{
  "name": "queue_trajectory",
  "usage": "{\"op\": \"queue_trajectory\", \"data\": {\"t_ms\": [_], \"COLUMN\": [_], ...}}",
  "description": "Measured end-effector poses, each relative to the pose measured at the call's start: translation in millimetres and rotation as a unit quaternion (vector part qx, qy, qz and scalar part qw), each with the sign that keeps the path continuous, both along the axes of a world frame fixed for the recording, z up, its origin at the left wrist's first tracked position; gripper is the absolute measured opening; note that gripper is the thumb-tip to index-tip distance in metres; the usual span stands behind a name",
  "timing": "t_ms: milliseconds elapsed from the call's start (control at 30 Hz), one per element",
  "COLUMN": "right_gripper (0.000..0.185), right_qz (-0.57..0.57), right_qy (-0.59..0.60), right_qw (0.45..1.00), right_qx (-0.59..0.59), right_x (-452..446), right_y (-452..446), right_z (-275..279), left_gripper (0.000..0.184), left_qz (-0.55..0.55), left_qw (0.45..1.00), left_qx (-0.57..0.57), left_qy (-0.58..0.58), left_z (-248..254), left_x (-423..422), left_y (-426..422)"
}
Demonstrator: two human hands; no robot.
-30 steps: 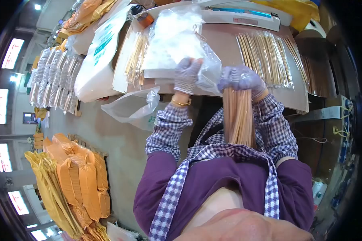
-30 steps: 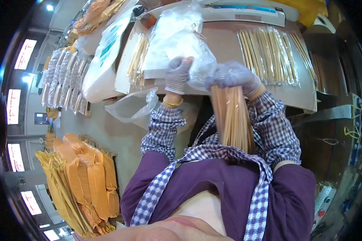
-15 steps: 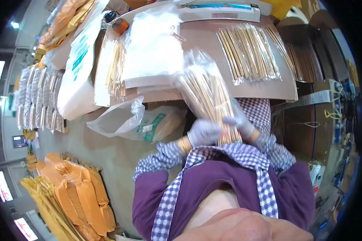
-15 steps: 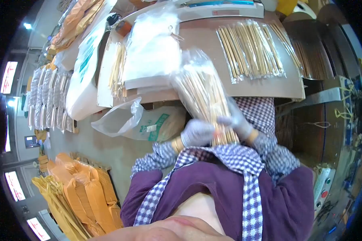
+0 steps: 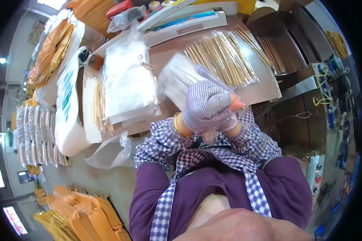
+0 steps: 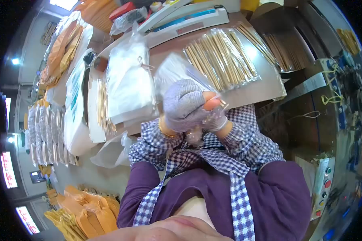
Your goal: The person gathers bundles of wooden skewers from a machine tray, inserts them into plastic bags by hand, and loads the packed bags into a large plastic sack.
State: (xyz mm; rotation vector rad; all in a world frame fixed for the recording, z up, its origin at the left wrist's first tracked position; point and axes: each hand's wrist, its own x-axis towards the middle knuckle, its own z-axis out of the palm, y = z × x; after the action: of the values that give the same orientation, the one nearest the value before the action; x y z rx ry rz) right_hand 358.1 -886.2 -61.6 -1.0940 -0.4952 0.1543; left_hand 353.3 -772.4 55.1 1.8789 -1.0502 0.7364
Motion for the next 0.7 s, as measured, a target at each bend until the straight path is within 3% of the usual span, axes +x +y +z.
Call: {"op": "queue_trajectory", "data": {"t_ms": [167,233,300,333,367,400,433,467,500,567,600,667,700], "right_gripper": [0.027,0.025,0.024,0.022,0.02,0.023,0.025,0.028,0.031,0.038,0.044,0.056,0.062], "right_qz": [0.105,0.153,0.173,0.085,-0.004,0.069,0.14,0.219,0.296,0.102,-0.021,-0.154,-0.253], "right_qy": [-0.1,-0.14,-0.159,-0.236,-0.303,-0.34,-0.375,-0.277,-0.17,-0.154,-0.175,-0.148,-0.188], "right_qw": [0.989,0.978,0.972,0.96,0.913,0.891,0.862,0.853,0.825,0.875,0.868,0.796,0.734], "right_qx": [0.01,0.013,0.021,-0.127,-0.273,-0.293,-0.312,-0.385,-0.45,-0.448,-0.464,-0.566,-0.602], "right_x": [45,75,79,78,76,65,55,56,58,102,134,192,244], "right_y": [29,57,59,61,58,40,18,-5,-27,-59,-72,-93,-112], "right_z": [6,14,1,-20,-33,-37,-38,-30,-21,-21,-29,21,-23], "left_gripper": [0.023,0.022,0.02,0.024,0.028,0.025,0.023,0.03,0.03,0.032,0.035,0.038,0.041], "left_qz": [-0.012,0.02,0.068,0.078,0.085,0.142,0.191,0.148,0.146,0.127,0.101,0.153,0.21], "left_qw": [0.986,0.984,0.96,0.922,0.827,0.774,0.682,0.644,0.645,0.712,0.765,0.842,0.853], "left_qx": [0.158,0.176,0.243,0.148,0.04,0.249,0.444,0.528,0.523,0.448,0.348,0.192,0.219], "left_qy": [-0.045,-0.026,0.121,0.348,0.554,0.565,0.549,0.533,0.538,0.525,0.533,0.48,0.424], "left_z": [49,40,8,-18,-44,-60,-69,-72,-70,-49,-39,-56,-82], "left_x": [22,31,43,40,36,38,41,40,43,47,59,84,102], "left_y": [5,17,45,59,73,87,98,102,98,80,70,51,45]}}
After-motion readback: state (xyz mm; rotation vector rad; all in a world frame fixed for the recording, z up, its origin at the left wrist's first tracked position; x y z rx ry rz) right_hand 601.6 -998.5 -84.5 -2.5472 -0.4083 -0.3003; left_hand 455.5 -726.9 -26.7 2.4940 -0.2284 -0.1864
